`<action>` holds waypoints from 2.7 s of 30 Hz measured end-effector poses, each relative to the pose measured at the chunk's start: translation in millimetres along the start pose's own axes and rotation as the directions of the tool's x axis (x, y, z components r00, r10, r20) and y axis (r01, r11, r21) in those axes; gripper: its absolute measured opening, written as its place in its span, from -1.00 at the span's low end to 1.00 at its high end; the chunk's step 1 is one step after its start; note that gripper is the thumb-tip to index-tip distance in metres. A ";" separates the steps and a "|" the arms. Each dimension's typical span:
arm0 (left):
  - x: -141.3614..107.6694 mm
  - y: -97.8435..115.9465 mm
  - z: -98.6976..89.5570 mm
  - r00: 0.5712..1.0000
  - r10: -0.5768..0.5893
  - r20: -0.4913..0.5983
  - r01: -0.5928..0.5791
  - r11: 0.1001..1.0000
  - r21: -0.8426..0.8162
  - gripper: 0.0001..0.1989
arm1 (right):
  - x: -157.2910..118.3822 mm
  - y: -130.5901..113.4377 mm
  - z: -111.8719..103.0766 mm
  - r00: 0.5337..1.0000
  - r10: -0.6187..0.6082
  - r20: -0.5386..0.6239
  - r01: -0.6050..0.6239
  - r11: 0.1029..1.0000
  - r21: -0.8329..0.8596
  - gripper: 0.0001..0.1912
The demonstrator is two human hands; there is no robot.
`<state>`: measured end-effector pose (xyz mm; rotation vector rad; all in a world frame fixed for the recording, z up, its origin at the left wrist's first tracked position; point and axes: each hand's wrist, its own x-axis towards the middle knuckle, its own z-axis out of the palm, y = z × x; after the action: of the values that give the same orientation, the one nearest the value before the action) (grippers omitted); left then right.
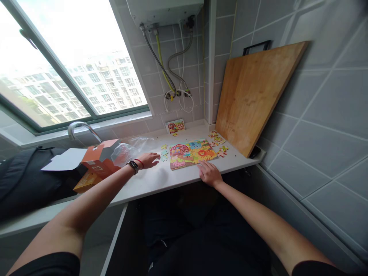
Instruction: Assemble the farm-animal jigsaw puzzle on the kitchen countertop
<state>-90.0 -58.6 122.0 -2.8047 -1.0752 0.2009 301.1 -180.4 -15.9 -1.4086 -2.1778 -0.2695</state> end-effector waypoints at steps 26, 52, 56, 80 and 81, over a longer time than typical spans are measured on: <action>17.1 98.0 80.9 0.929 -0.259 -0.263 0.197 0.951 -0.240 -0.66 | 9.4 -15.5 -15.4 0.967 0.140 0.212 -0.139 0.990 -0.018 -0.45; 15.2 115.3 87.0 0.916 -0.267 -0.300 0.241 0.963 -0.122 -0.60 | 7.8 -17.4 -13.5 0.972 0.141 0.189 -0.138 0.990 -0.029 -0.45; 14.2 115.5 87.8 0.906 -0.270 -0.325 0.236 0.961 -0.141 -0.61 | 7.7 -16.8 -12.3 0.972 0.140 0.187 -0.136 0.990 -0.036 -0.46; 15.0 106.1 100.5 0.864 -0.273 -0.423 0.168 0.948 -0.271 -0.65 | 7.0 -16.2 -10.0 0.974 0.135 0.181 -0.131 0.991 -0.035 -0.43; 14.9 106.2 100.5 0.863 -0.275 -0.424 0.169 0.948 -0.272 -0.65 | 7.1 -16.4 -10.4 0.974 0.134 0.181 -0.130 0.991 -0.036 -0.43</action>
<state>-26.7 -119.4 4.2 -2.6602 -1.3448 -0.6168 287.6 -186.5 -1.5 -1.6413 -2.2189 -0.1217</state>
